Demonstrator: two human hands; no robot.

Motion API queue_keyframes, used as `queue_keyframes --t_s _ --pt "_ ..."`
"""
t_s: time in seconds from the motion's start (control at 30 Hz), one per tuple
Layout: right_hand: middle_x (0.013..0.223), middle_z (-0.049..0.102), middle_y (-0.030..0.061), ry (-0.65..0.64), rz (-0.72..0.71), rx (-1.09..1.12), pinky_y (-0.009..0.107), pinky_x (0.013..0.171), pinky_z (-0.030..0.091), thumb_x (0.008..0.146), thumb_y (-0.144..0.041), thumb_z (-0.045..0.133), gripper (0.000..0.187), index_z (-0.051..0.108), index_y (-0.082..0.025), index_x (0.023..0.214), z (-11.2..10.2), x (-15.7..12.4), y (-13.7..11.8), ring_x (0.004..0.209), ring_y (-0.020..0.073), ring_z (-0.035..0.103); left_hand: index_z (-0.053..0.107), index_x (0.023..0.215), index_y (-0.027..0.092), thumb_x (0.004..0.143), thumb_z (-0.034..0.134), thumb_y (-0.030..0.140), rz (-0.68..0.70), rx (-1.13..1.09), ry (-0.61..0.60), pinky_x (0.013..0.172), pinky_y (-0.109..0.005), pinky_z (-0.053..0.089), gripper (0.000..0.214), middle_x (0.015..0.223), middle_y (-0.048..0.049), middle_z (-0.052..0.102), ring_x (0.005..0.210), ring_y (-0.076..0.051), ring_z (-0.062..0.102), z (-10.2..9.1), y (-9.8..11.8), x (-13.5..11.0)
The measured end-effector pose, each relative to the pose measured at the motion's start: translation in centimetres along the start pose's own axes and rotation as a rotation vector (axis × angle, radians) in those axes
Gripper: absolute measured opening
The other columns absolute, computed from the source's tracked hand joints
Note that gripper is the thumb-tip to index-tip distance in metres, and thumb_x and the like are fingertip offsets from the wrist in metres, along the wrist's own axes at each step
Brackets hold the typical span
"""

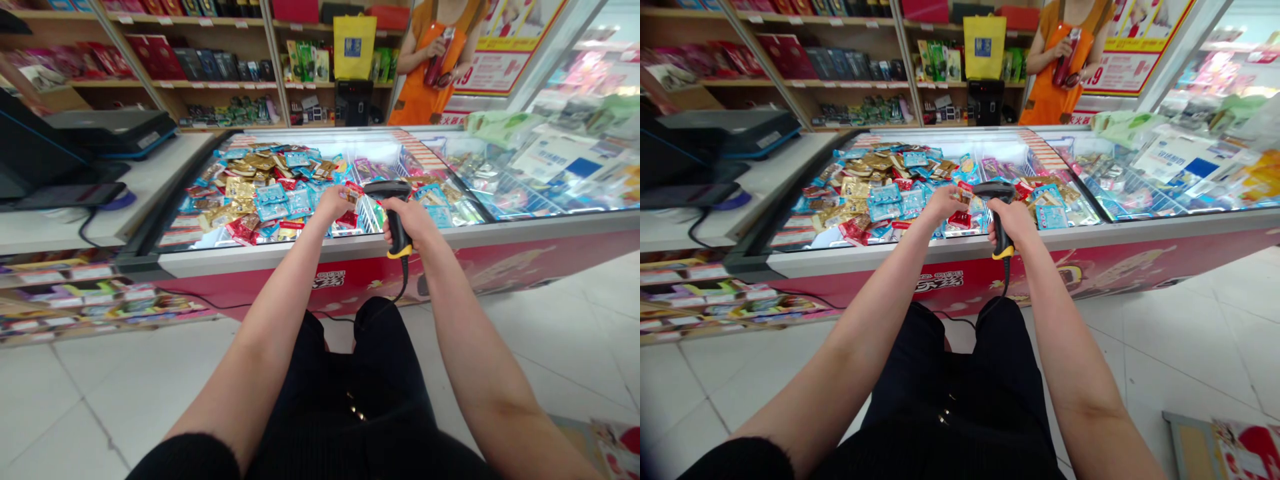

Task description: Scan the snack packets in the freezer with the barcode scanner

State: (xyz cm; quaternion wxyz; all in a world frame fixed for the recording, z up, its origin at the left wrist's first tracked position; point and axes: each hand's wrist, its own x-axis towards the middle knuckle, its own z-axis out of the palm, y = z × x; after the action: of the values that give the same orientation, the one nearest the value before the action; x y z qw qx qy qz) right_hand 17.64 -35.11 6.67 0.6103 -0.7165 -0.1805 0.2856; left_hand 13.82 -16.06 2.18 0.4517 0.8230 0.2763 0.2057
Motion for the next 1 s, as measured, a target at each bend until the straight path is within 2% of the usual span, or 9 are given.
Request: queue_keyframes --t_s 0.37,0.67,0.8,1.0 --pt "0.046 0.059 0.0037 -0.02 -0.013 -0.043 0.026 0.031 0.047 0.078 -0.03 0.058 0.021 0.056 -0.016 0.063 2.1 -0.8 -1.2 0.034 0.0156 0.055 0.067 0.096 0.018 0.06 0.071 0.012 -0.004 0.085 0.072 0.075 -0.029 0.051 0.037 0.079 0.0003 0.067 0.079 -0.018 0.064 -1.6 -0.7 -0.3" --pt "0.047 0.059 0.0052 -0.041 -0.031 -0.04 0.027 0.032 0.047 0.078 -0.032 0.057 0.023 0.057 -0.016 0.061 3.3 0.1 -0.9 0.033 0.0156 0.053 0.067 0.099 0.016 0.065 0.063 0.01 -0.002 -0.011 0.073 0.073 -0.029 0.052 0.035 0.08 -0.0018 0.069 0.074 -0.019 0.066 -3.3 -0.7 -1.1" --pt "0.046 0.058 0.0038 -0.026 0.005 -0.047 0.026 0.031 0.046 0.079 -0.031 0.057 0.022 0.055 -0.017 0.062 3.8 0.0 -0.8 0.032 0.0151 0.053 0.065 0.109 0.015 0.067 0.064 0.011 -0.005 -0.034 0.139 0.075 -0.03 0.053 0.042 0.086 -0.0037 0.07 0.077 -0.02 0.067 -6.2 -1.2 -0.3" --pt "0.049 0.061 0.0054 -0.025 0.028 -0.034 0.027 0.033 0.047 0.078 -0.031 0.058 0.023 0.056 -0.016 0.061 4.2 0.4 -0.3 0.035 0.0161 0.055 0.052 0.132 0.015 0.071 0.065 0.016 -0.022 0.182 0.418 0.096 -0.034 0.048 0.062 0.11 -0.0081 0.067 0.105 -0.024 0.063 -12.7 -2.5 0.3"
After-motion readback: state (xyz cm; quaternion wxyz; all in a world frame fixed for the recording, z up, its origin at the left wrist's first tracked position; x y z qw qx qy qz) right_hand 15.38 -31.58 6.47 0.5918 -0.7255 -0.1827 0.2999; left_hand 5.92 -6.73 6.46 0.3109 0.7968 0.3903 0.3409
